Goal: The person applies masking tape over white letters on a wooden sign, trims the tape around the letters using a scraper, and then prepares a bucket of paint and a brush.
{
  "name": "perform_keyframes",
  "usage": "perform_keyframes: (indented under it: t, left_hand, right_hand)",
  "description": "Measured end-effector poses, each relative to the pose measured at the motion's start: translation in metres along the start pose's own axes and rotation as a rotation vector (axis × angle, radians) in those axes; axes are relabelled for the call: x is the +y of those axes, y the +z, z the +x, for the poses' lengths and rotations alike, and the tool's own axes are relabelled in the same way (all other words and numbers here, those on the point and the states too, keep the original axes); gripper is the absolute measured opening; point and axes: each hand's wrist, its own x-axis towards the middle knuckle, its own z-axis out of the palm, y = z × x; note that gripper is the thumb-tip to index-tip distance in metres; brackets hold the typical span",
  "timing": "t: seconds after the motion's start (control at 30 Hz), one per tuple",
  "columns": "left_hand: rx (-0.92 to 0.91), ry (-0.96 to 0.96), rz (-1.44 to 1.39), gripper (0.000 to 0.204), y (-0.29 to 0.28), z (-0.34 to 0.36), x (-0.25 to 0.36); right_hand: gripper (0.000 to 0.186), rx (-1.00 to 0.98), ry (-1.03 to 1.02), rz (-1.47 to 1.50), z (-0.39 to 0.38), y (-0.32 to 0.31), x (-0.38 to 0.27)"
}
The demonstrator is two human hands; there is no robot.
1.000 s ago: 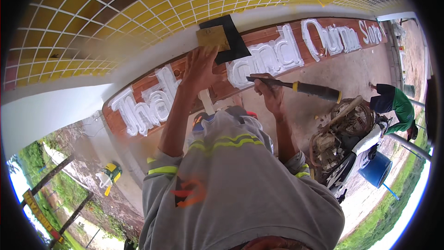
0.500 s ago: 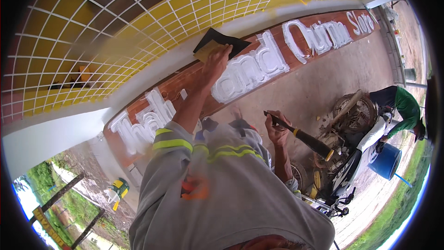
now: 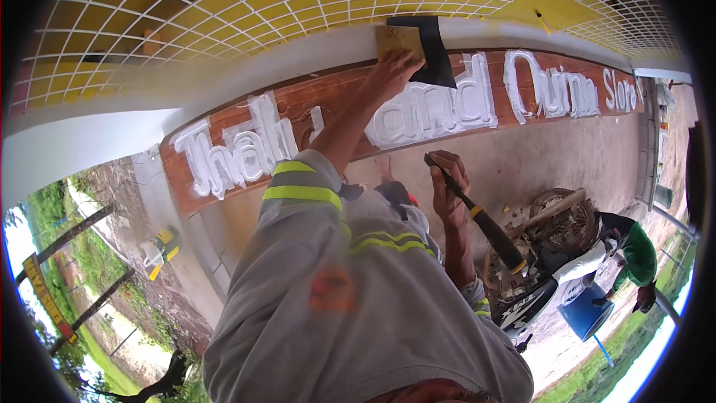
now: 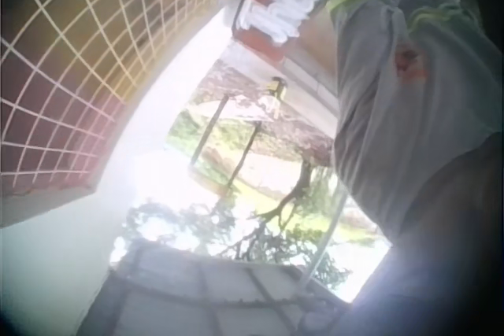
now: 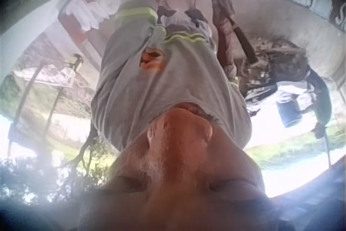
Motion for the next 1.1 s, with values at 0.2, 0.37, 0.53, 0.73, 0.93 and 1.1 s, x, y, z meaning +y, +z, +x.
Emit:
perform_keyframes:
  t: [0.2,0.37,0.53,0.73,0.93,1.1]
  left_hand:
    - [0.081,-0.123,-0.165,0.054,-0.061,-0.046,-0.015]
    - [-0.157,-0.451,-0.262,0.022,-0.153,-0.149,-0.050]
    - [-0.002,-0.325,-0.141,0.020,-0.134,-0.202,-0.046]
    - [-0.039,-0.179,0.161,0.034,-0.112,-0.219,-0.052]
    - [-0.074,-0.158,0.207,0.033,-0.116,-0.224,-0.065]
    - [0.083,-0.283,-0.116,0.024,-0.123,-0.216,-0.074]
  right_hand:
    - [0.019,-0.216,0.291,0.201,-0.007,0.035,0.017]
    - [0.014,-0.415,0.402,0.137,0.039,0.096,-0.008]
    - [0.016,-0.402,-0.275,-0.275,0.031,0.165,0.043]
    - [0.018,-0.451,0.213,-0.068,0.050,0.191,0.019]
    - [0.015,-0.533,0.087,-0.222,0.049,0.201,0.032]
    - [0.013,-0.605,-0.211,-0.311,0.068,0.204,0.041]
